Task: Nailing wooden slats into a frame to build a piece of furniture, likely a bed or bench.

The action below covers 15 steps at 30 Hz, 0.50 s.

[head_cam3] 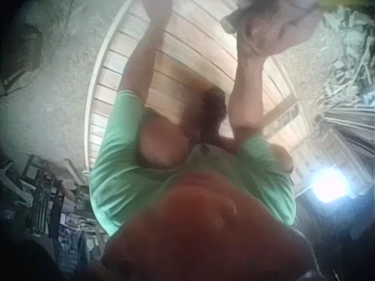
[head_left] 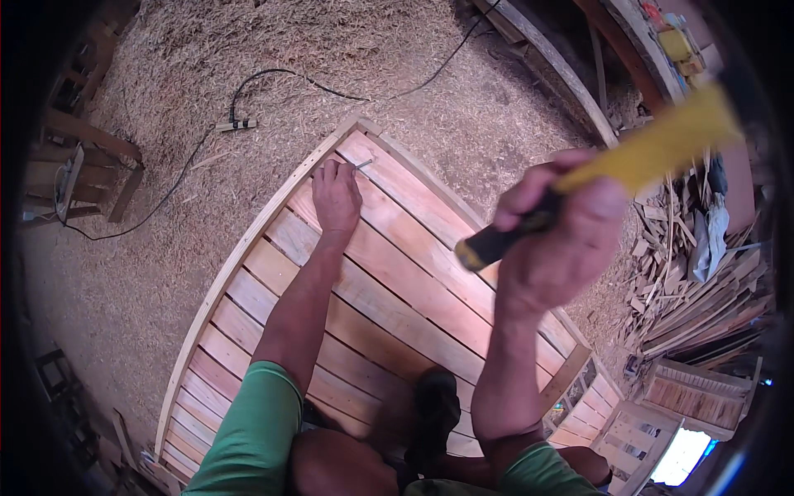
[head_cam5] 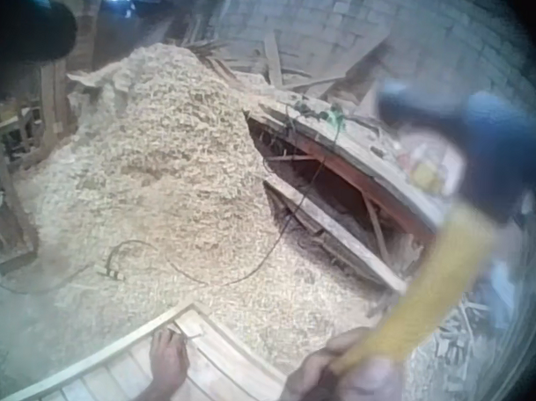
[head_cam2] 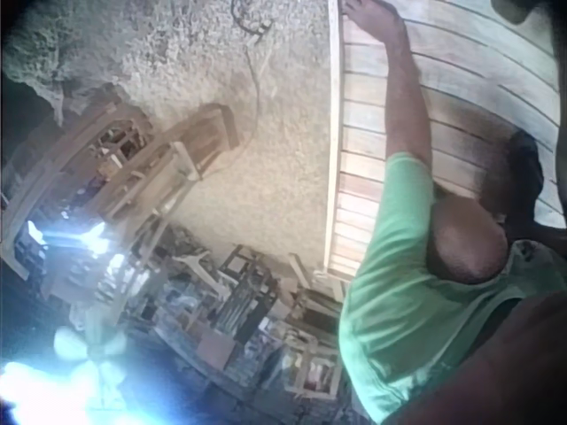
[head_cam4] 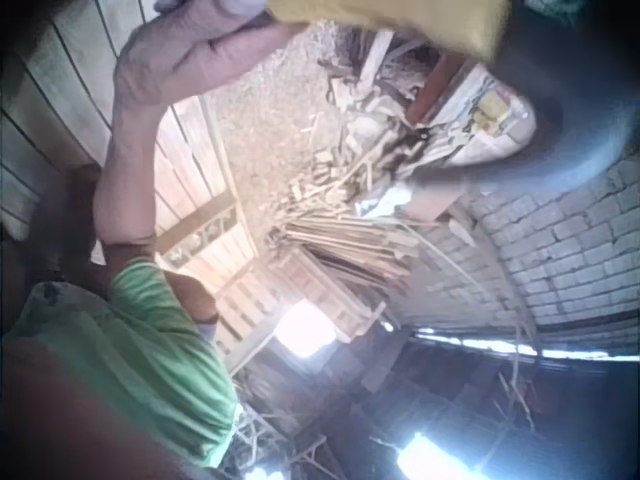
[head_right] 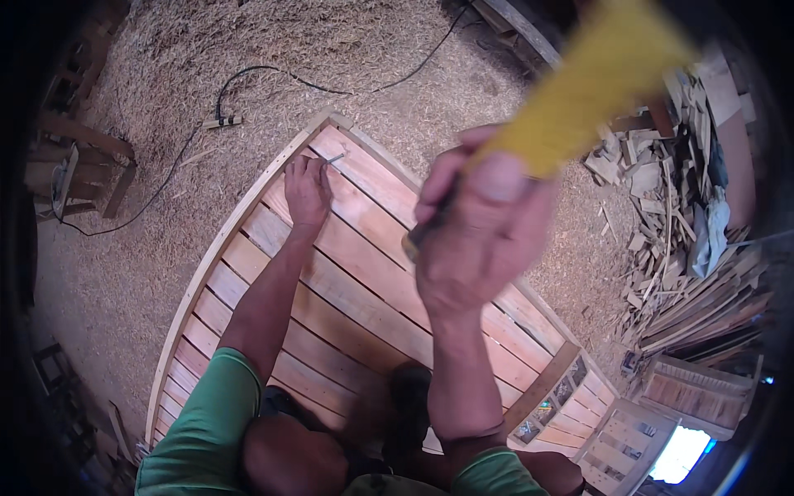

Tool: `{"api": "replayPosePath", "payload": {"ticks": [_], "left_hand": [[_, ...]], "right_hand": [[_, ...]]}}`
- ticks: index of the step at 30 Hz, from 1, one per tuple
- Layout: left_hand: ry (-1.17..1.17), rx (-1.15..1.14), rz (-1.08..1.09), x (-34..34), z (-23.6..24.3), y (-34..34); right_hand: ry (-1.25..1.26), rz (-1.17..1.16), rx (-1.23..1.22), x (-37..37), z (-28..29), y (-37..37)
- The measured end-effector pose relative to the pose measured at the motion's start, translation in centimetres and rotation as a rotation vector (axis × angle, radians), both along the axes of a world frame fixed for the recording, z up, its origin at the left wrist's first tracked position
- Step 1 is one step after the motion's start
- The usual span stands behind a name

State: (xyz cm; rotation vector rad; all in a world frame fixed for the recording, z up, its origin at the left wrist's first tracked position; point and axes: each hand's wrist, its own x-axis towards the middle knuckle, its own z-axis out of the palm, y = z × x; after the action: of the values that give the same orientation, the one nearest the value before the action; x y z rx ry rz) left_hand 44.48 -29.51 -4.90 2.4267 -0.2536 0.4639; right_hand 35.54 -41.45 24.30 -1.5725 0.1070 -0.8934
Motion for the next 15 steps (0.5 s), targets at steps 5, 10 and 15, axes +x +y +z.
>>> {"api": "replayPosePath", "payload": {"ticks": [5,10,15], "left_hand": [[0.005,0.002,-0.005,0.1,0.2,0.7],[0.004,0.007,-0.014,0.0,-0.1,0.0],[-0.009,0.045,-0.049,-0.1,0.1,-0.1]], "right_hand": [[-0.360,0.055,0.165,1.9,-2.1,1.1],[0.951,-0.018,-0.338,-3.1,-19.3,0.6],[1.044,0.023,-0.211,-4.3,-17.0,0.4]]}}
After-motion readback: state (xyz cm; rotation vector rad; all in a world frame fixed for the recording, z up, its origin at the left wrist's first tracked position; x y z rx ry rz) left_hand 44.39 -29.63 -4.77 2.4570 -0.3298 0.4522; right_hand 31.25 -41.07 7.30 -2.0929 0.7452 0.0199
